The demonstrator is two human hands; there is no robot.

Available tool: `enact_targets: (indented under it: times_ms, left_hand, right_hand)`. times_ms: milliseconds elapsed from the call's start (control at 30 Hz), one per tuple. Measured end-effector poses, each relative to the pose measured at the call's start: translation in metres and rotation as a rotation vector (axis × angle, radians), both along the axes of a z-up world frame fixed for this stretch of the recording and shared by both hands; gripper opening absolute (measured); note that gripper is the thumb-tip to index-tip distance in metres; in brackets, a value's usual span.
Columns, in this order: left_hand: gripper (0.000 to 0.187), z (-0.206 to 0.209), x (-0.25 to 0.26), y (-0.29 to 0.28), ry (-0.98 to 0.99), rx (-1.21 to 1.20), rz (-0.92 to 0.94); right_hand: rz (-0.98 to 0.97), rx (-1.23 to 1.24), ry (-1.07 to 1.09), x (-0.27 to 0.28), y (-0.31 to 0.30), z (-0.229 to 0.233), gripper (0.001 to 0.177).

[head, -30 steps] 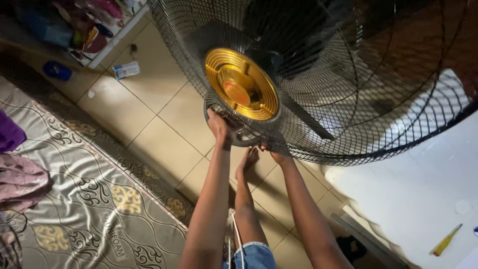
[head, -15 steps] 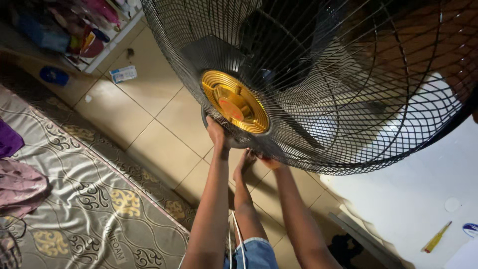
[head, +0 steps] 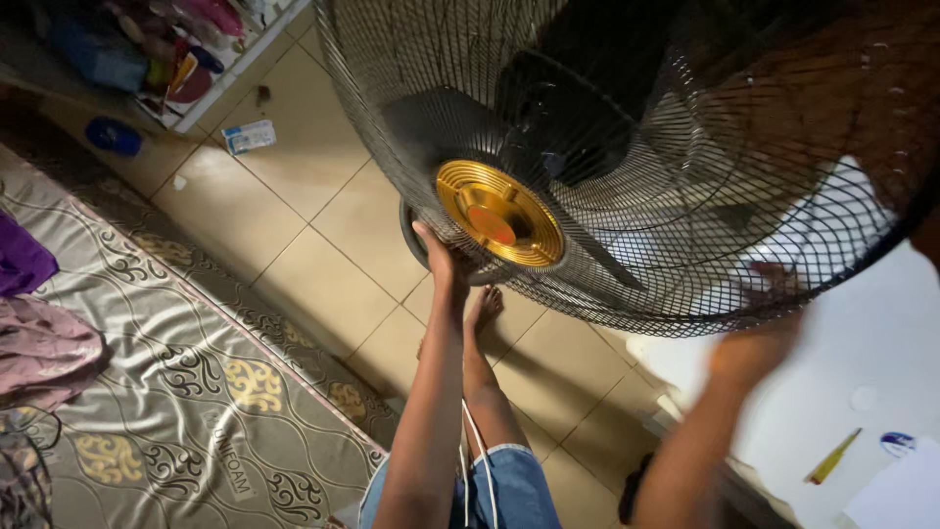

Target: The person assembles a standing fan by attaching the fan blades to the motor hub, securing them with a nut, and then fitting the front and rear wire cages. The person uses a screwdriver to tighten the nut and adjusts the fan head angle.

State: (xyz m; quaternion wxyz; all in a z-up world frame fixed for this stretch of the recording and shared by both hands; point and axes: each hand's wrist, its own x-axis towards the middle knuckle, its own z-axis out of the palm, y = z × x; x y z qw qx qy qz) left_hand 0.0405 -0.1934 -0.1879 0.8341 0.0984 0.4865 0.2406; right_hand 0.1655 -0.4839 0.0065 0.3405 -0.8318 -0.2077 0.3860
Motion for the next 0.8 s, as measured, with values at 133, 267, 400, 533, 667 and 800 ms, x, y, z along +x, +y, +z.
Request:
enact_targets:
  times_ms: [133, 267, 400, 533, 667, 800]
  left_hand:
    - [0.113, 0.034, 0.0, -0.001, 0.05, -0.024, -0.013]
    - [0.116, 0.035, -0.006, -0.003, 0.02, -0.214, -0.108]
    - [0.119, -0.005, 0.005, 0.001, 0.008, -0.008, -0.037]
    - [0.115, -0.037, 0.012, 0.003, 0.017, 0.066, 0.022]
    - [0.108, -0.044, -0.002, -0.002, -0.127, 0.055, 0.006]
    - [0.11, -0.033, -0.001, -0.002, -0.248, 0.029, 0.0]
  right_hand:
    - [0.04, 0.029, -0.356, 0.01, 0.014, 0.188, 0.068]
    - [0.122, 0.192, -0.755, 0.014, 0.087, 0.315, 0.075]
    - [0.254, 0.228, -0.911, 0.057, 0.146, 0.34, 0.081]
    - [0.145, 0.645, -0.578, 0.08, 0.108, 0.299, 0.091]
    - [-0.305, 0.559, -0.382, 0.056, 0.017, 0.207, 0.048]
    - [-0.507, 0.3, 0.22, 0.024, -0.04, 0.121, 0.03]
